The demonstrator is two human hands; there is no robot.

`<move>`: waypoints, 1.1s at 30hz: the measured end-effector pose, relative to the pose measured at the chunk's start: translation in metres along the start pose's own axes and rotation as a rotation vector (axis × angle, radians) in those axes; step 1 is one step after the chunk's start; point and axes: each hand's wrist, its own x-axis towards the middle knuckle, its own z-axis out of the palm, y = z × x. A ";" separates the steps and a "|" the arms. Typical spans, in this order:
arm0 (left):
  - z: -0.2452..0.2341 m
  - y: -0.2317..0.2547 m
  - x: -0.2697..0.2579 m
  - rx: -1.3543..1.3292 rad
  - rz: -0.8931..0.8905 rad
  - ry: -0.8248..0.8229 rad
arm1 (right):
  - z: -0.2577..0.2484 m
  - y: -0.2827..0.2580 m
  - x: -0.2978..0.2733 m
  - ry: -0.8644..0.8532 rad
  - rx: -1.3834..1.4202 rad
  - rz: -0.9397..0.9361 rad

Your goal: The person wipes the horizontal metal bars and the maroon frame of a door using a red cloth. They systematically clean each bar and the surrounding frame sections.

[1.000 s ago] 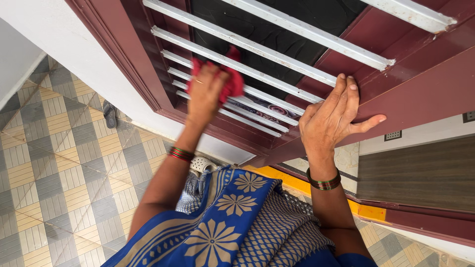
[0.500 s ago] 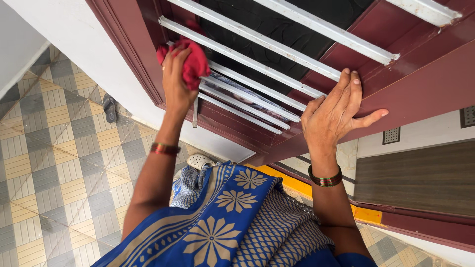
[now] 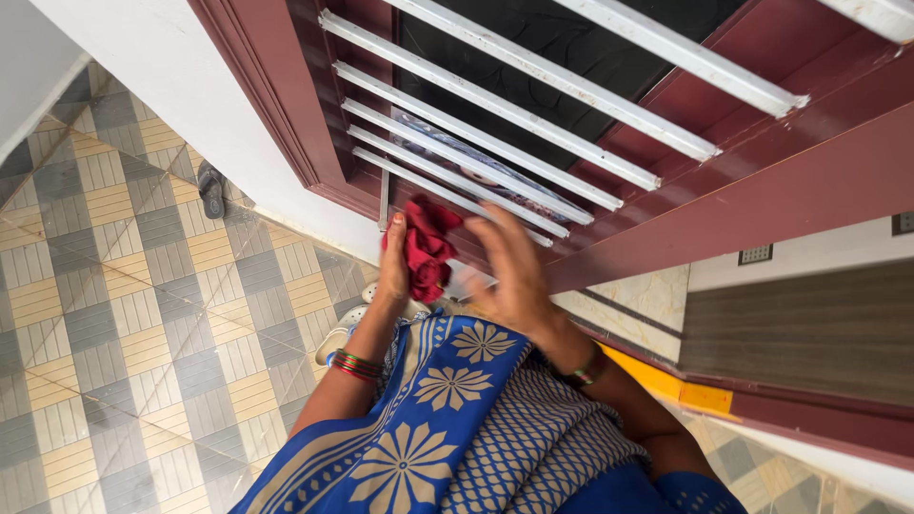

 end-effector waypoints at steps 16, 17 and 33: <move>-0.047 -0.010 0.053 0.662 -0.425 -0.144 | 0.123 0.051 -0.051 0.189 0.198 0.461; -0.056 -0.008 0.062 0.748 -0.369 -0.078 | 0.116 0.052 -0.054 0.243 0.021 0.497; -0.098 0.009 0.091 0.188 -0.429 0.159 | 0.172 0.059 0.022 0.044 -0.743 0.618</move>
